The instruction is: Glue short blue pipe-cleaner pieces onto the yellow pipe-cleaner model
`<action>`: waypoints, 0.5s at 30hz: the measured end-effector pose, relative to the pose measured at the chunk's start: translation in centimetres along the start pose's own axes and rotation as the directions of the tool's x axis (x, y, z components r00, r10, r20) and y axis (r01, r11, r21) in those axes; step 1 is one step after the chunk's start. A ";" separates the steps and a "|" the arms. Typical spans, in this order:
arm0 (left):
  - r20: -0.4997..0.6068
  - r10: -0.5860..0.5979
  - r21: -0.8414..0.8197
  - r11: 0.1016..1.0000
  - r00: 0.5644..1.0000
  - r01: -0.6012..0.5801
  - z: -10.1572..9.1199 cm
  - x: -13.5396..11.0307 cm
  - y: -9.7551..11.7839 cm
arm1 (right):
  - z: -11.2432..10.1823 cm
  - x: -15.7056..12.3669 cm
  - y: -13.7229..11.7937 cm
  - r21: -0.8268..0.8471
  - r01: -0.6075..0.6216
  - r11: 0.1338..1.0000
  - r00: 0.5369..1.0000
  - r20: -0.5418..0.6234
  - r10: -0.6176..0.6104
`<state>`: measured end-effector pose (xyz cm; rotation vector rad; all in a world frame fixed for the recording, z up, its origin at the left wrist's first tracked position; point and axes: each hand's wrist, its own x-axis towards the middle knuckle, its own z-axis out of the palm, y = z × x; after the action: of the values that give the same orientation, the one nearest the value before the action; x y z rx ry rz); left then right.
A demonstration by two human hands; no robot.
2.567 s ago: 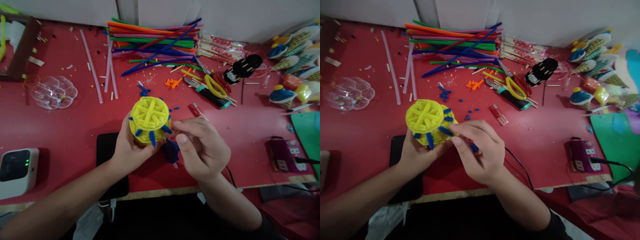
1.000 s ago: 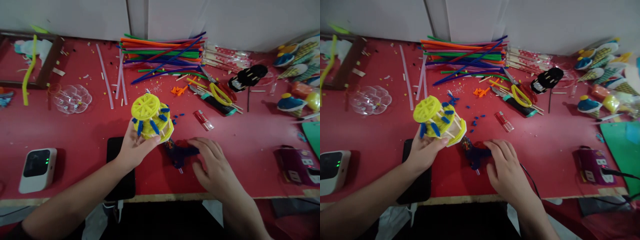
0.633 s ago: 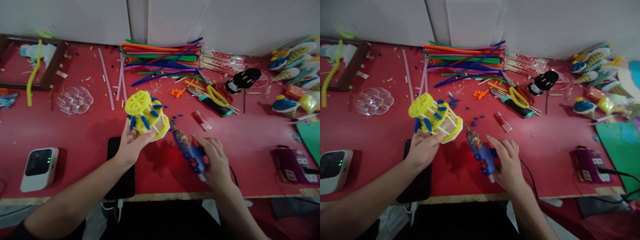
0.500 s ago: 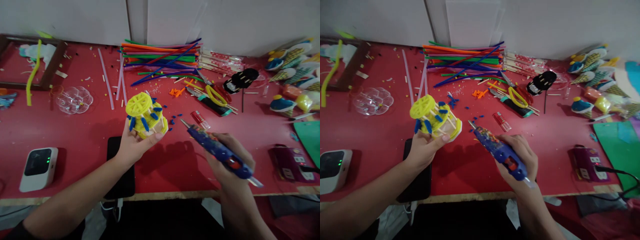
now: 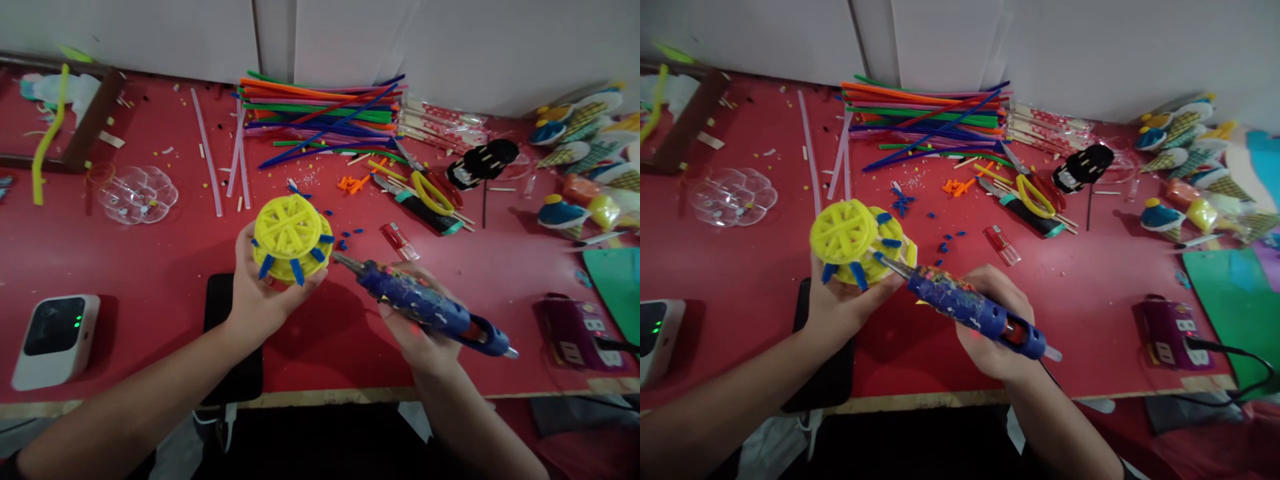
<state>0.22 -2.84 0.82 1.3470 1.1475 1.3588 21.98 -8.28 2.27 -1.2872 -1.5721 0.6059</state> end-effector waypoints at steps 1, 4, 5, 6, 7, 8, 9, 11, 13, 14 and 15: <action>0.005 -0.007 0.004 1.000 1.000 0.007 0.0 0.0 0.0 | 0.0 0.2 -0.2 0.016 0.022 1.000 1.000 0.015 -0.023; 0.032 -0.013 0.008 1.000 0.999 0.013 0.2 0.0 0.1 | -0.1 0.7 -0.7 0.045 0.077 0.996 0.997 0.001 -0.077; 0.035 -0.019 -0.002 1.000 0.999 0.019 0.3 -0.1 0.2 | -0.2 0.7 -0.8 0.043 0.087 0.995 0.996 -0.013 -0.086; 0.038 -0.029 -0.013 0.999 0.999 0.029 0.4 -0.1 0.2 | -0.2 0.8 -0.9 0.037 0.090 0.995 0.996 -0.024 -0.089; 0.037 -0.039 -0.020 0.999 0.999 0.040 0.4 -0.1 0.2 | -0.2 0.8 -0.9 0.026 0.083 0.996 0.996 -0.027 -0.083; 0.036 -0.044 -0.023 0.999 0.998 0.045 0.5 -0.1 0.3 | -0.3 0.7 -0.9 0.015 0.074 0.997 0.997 -0.027 -0.074; 0.037 -0.038 -0.021 0.999 0.999 0.039 0.5 -0.2 0.2 | -0.3 0.7 -0.9 0.006 0.064 0.998 0.998 -0.023 -0.064; 0.047 -0.001 -0.009 1.000 0.999 0.001 0.5 -0.2 0.1 | -0.3 0.6 -0.9 -0.006 0.053 0.999 0.998 -0.015 -0.053; 0.054 0.037 0.004 0.999 0.998 -0.037 0.6 -0.2 -0.1 | -0.4 0.6 -0.8 -0.007 0.060 0.998 0.998 -0.008 -0.060; 0.056 0.051 0.009 0.999 0.997 -0.051 0.6 -0.2 -0.2 | -0.4 0.6 -0.8 -0.009 0.066 0.998 0.998 -0.011 -0.066; 0.054 0.059 0.012 0.998 0.997 -0.060 0.5 -0.2 -0.2 | -0.4 0.6 -0.8 -0.014 0.070 0.997 0.997 -0.018 -0.070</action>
<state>0.77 -3.01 0.52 1.4292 1.0904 1.3509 22.00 -8.08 3.28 -1.2389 -1.6015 0.5388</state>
